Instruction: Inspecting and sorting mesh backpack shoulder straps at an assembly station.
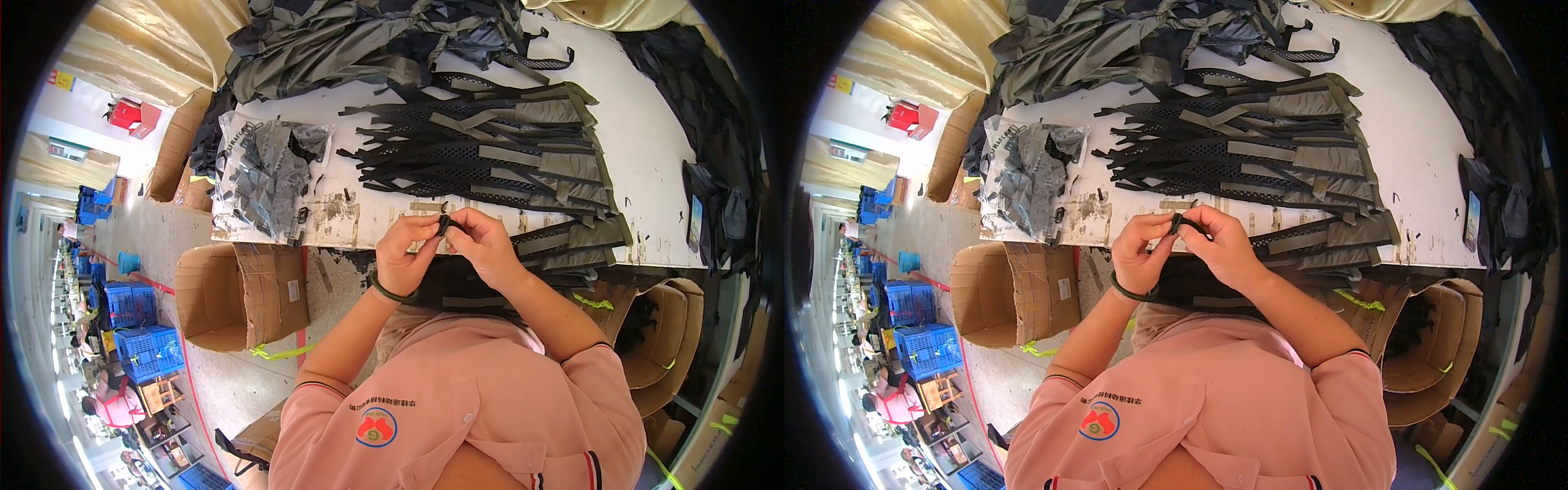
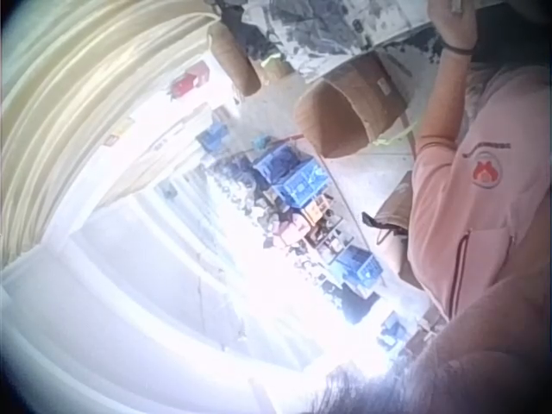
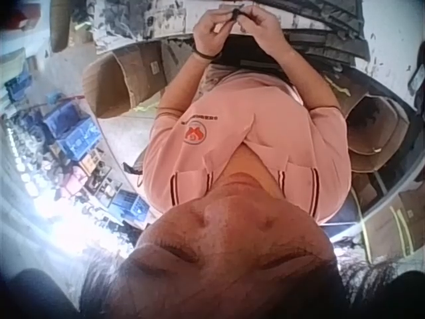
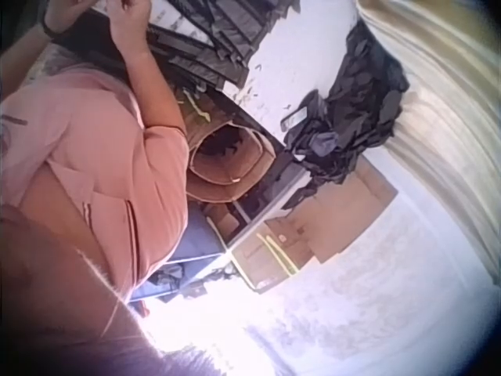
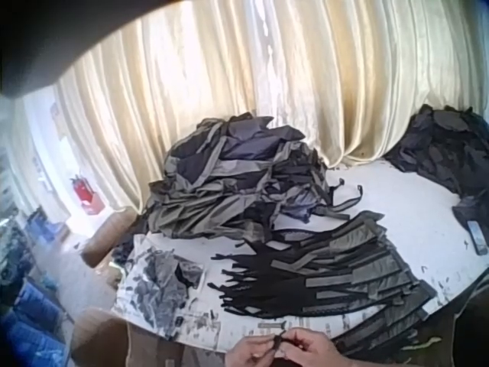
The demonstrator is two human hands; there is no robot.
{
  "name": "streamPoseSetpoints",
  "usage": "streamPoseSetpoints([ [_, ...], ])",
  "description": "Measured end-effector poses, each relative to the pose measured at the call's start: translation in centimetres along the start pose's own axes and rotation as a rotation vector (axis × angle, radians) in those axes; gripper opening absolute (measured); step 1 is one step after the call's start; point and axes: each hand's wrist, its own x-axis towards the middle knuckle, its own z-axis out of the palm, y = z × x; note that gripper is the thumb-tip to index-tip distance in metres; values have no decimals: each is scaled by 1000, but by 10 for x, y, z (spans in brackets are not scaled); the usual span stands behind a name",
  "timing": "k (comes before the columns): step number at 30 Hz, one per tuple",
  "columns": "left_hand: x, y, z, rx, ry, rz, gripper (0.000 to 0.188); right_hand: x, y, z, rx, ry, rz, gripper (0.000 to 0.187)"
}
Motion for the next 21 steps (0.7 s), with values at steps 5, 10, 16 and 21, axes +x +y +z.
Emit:
streamPoseSetpoints([
  [5, 5, 5, -3, 66, 12, 26, 24, 0, -11, -4, 97, -82, 97, 11],
  [10, 7, 8, -4, 104, 22, 57, 21, 1, -8, -5, 122, -34, 96, 9],
  [16, 6, 12, -8, 206, -38, 60, 20, 1, -26, -5, -56, -61, -6, 11],
  [21, 11, 20, -7, -1046, 150, -736, 6, 3, -31, -8, -776, -197, -418, 19],
])
